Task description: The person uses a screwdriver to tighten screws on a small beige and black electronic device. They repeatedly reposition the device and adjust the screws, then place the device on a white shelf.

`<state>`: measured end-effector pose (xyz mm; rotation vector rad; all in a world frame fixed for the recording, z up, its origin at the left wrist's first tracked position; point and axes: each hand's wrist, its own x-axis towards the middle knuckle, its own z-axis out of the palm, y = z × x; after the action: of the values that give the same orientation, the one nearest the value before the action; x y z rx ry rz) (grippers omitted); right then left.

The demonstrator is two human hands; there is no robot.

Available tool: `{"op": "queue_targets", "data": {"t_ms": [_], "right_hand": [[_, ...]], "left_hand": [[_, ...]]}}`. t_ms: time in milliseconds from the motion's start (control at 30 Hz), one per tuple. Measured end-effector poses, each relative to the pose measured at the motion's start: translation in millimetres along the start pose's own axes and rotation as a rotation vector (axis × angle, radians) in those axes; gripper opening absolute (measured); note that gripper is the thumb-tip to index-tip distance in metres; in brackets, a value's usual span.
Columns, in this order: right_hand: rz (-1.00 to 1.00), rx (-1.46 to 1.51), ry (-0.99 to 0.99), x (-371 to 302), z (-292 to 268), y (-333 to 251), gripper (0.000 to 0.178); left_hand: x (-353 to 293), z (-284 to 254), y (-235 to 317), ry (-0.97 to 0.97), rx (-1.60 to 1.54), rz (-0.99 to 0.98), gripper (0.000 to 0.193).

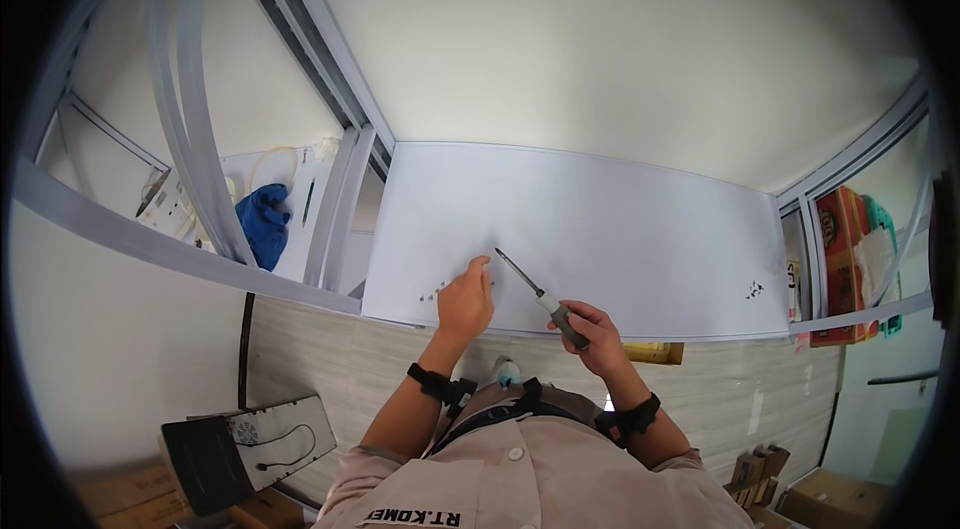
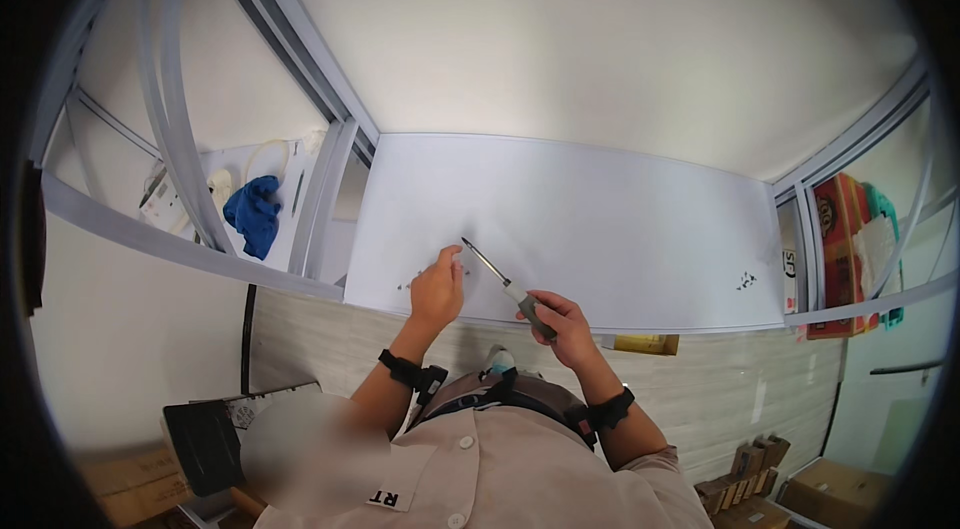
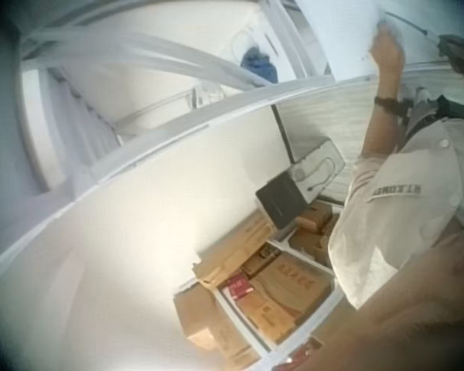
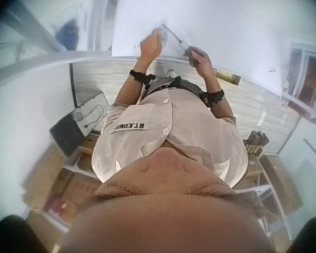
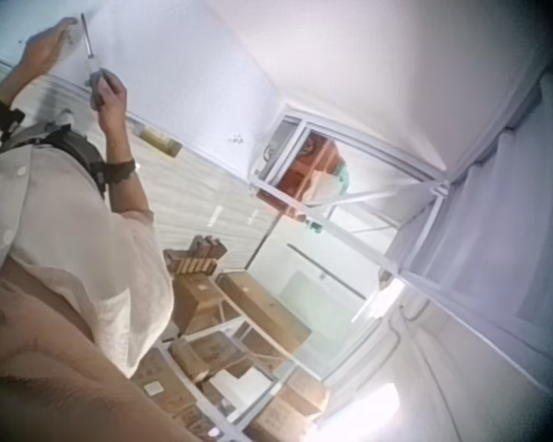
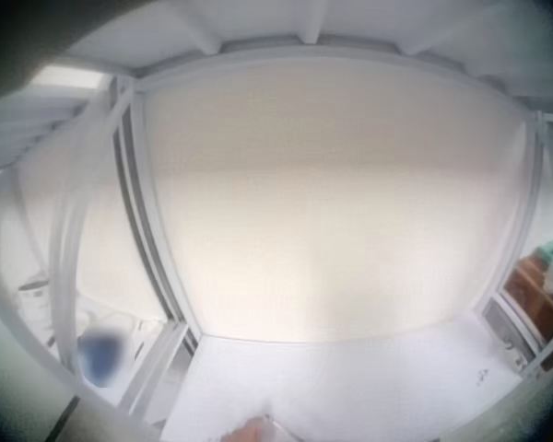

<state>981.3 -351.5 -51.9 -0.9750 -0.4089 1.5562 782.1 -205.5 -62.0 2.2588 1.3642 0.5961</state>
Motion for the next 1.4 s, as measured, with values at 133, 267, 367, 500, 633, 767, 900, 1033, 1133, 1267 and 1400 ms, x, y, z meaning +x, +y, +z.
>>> {"op": "queue_targets", "data": {"t_ms": [133, 267, 367, 500, 633, 767, 900, 1033, 1133, 1267, 1400], "right_hand": [[0.002, -0.004, -0.002, 1, 1, -1, 0.034], [0.005, -0.004, -0.015, 3, 3, -2, 0.034], [0.010, -0.009, -0.015, 5, 2, -2, 0.035], [0.018, -0.017, -0.011, 6, 3, -1, 0.036], [0.024, -0.006, -0.010, 9, 9, -2, 0.034], [0.059, -0.006, -0.042, 17, 13, 3, 0.035], [0.147, -0.035, -0.212, 33, 26, 18, 0.036], [0.194, -0.136, -0.356, 42, 63, 35, 0.037], [0.230, -0.208, -0.438, 43, 94, 54, 0.038], [0.299, -0.277, -0.563, 42, 141, 87, 0.039], [0.410, -0.384, -0.627, 28, 201, 135, 0.039]], "left_hand": [[-7, 11, -8, -0.043, -0.066, 0.054, 0.023], [-9, 19, -17, -0.072, -0.035, 0.049, 0.024], [-9, 16, -16, -0.060, -0.058, 0.027, 0.027], [-9, 8, -12, -0.083, -0.098, -0.035, 0.031], [-15, -7, -13, -0.066, -0.119, -0.058, 0.032], [-28, -30, -23, -0.055, -0.183, -0.062, 0.029], [-50, -72, -27, -0.046, -0.361, -0.160, 0.026], [-84, -126, -31, 0.002, -0.482, -0.234, 0.028], [-120, -156, -52, 0.093, -0.644, -0.250, 0.028], [-180, -183, -85, 0.301, -0.906, -0.290, 0.023], [-250, -212, -126, 0.423, -0.949, -0.384, 0.017]]}}
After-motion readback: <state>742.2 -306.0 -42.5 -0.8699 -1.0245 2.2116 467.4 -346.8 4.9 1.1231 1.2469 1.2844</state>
